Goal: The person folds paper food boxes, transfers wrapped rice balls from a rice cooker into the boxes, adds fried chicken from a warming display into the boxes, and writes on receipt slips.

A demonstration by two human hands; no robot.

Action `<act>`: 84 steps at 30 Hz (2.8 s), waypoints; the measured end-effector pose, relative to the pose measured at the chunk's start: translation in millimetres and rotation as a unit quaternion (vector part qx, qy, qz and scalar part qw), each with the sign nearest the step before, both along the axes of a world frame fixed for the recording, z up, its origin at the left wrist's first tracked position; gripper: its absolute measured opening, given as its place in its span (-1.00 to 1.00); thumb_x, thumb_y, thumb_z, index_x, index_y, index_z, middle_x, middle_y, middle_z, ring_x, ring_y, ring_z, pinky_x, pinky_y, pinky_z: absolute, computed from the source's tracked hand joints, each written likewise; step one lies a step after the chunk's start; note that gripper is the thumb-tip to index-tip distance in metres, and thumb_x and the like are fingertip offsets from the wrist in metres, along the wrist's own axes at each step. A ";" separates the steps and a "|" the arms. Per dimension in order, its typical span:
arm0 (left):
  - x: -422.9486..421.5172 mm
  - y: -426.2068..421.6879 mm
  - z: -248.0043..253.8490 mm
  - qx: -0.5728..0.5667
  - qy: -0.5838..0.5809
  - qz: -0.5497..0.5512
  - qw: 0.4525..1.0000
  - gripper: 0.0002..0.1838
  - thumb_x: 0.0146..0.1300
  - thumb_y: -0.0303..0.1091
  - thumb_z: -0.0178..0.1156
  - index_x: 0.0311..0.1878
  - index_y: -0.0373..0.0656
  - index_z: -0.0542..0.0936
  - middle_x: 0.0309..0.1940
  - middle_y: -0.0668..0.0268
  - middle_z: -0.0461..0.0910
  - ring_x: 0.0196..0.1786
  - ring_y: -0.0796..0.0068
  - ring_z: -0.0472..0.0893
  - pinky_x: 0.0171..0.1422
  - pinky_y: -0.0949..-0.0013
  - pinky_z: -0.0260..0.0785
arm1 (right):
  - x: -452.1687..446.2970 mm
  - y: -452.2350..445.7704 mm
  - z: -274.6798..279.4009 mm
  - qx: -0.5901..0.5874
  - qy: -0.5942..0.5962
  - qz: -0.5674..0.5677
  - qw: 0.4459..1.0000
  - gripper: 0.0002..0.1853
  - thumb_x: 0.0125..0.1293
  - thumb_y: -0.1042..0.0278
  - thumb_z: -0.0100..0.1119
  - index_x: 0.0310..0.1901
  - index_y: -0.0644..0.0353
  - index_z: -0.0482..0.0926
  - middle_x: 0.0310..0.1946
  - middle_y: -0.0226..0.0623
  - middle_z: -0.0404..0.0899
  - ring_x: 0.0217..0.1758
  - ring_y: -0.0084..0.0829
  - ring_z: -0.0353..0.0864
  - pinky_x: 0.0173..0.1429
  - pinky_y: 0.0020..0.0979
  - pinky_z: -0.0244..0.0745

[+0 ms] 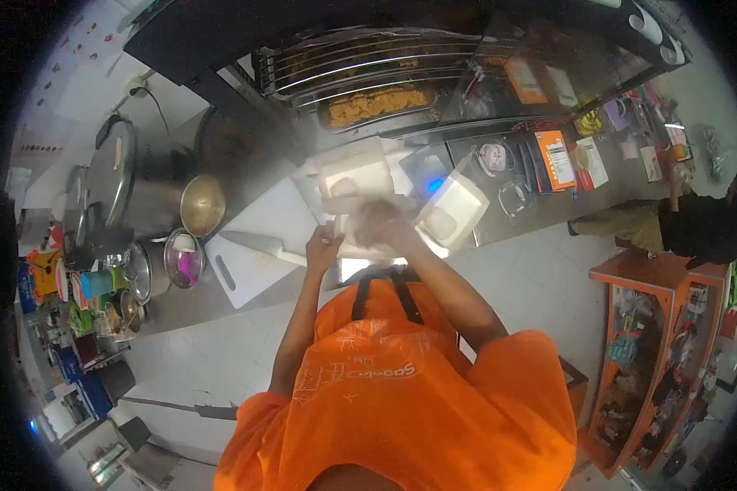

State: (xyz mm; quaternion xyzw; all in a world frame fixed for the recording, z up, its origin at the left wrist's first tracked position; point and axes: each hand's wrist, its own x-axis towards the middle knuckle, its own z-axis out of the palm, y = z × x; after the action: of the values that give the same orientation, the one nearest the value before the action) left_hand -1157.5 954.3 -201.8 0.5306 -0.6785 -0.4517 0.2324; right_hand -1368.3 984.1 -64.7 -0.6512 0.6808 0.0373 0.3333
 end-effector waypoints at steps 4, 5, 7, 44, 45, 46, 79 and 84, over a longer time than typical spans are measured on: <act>4.0 -7.9 -9.3 -0.032 -0.039 -0.024 0.998 -0.75 0.00 -0.43 0.31 -0.19 -0.17 0.59 -0.41 0.24 0.66 -0.31 0.30 0.68 -0.14 0.29 0.51 | 1.5 15.5 -122.9 -0.023 0.063 0.038 0.997 -0.68 0.16 0.27 0.13 -0.21 0.37 0.68 -0.22 0.04 0.70 -0.06 -0.05 0.71 0.08 -0.15 0.59; 4.9 -9.1 -6.1 -0.039 -0.040 -0.018 0.998 -0.75 -0.03 -0.44 0.29 -0.21 -0.17 0.59 -0.42 0.23 0.66 -0.31 0.27 0.69 -0.14 0.27 0.52 | 0.1 13.2 -129.9 -0.044 0.060 0.039 0.996 -0.69 0.14 0.31 0.11 -0.20 0.35 0.69 -0.23 0.05 0.69 -0.07 -0.05 0.71 0.07 -0.15 0.59; 9.2 -7.1 -0.9 -0.031 -0.047 -0.007 0.998 -0.76 -0.04 -0.46 0.29 -0.23 -0.19 0.59 -0.42 0.23 0.66 -0.32 0.28 0.68 -0.15 0.27 0.52 | -0.1 4.5 -113.4 -0.062 0.054 0.027 0.996 -0.71 0.14 0.36 0.10 -0.17 0.32 0.69 -0.21 0.05 0.69 -0.07 -0.06 0.70 0.07 -0.15 0.59; 33.2 9.4 -17.9 0.015 0.013 0.055 0.998 -0.74 0.01 -0.48 0.34 -0.20 -0.23 0.54 -0.43 0.28 0.57 -0.37 0.44 0.58 -0.18 0.38 0.49 | -55.0 -60.1 94.6 -0.564 -0.098 -0.106 0.813 -0.61 -0.06 0.49 0.37 -0.10 0.05 0.67 0.04 -0.20 0.64 0.30 -0.11 0.50 0.39 -0.14 0.42; 34.5 9.6 -21.1 0.012 0.012 0.054 0.998 -0.74 0.03 -0.49 0.34 -0.19 -0.23 0.54 -0.42 0.29 0.56 -0.36 0.46 0.58 -0.19 0.40 0.49 | -65.4 -31.6 97.8 -0.575 -0.092 -0.113 0.805 -0.58 -0.11 0.55 0.30 -0.11 0.05 0.65 0.11 -0.17 0.60 0.30 -0.09 0.50 0.37 -0.14 0.44; 34.1 11.4 -23.7 0.010 0.011 0.053 0.998 -0.74 0.05 -0.49 0.35 -0.18 -0.24 0.54 -0.41 0.29 0.56 -0.36 0.48 0.57 -0.19 0.41 0.49 | -79.4 -3.1 100.1 -0.587 -0.085 -0.120 0.797 -0.55 -0.16 0.60 0.22 -0.12 0.05 0.63 0.17 -0.14 0.55 0.31 -0.08 0.50 0.35 -0.14 0.45; 228.1 105.1 14.1 0.169 0.145 0.386 0.895 -0.73 0.45 -0.21 0.19 0.04 -0.19 0.57 -0.22 0.29 0.63 -0.28 0.51 0.60 -0.30 0.45 0.49 | 194.8 -362.7 -65.3 -0.280 -0.035 -0.080 0.956 -0.41 0.22 0.19 0.18 0.32 0.02 0.42 0.03 0.02 0.65 0.12 -0.03 0.65 0.27 -0.12 0.50; 297.8 127.3 17.9 0.190 0.102 0.462 0.860 -0.77 0.45 -0.25 0.18 0.01 -0.20 0.58 -0.28 0.34 0.61 -0.34 0.57 0.59 -0.37 0.51 0.46 | 208.6 -443.2 -127.5 -0.158 -0.026 -0.146 0.976 -0.12 0.13 0.19 0.30 0.50 0.03 0.15 0.26 0.13 0.46 0.35 0.10 0.45 0.43 -0.15 0.36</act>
State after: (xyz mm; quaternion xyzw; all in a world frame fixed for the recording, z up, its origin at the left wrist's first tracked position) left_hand -859.6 1081.6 -183.8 0.7683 -0.2292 -0.4640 0.3767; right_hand -1159.7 540.9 -192.1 -0.5898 0.7569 -0.1370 0.2459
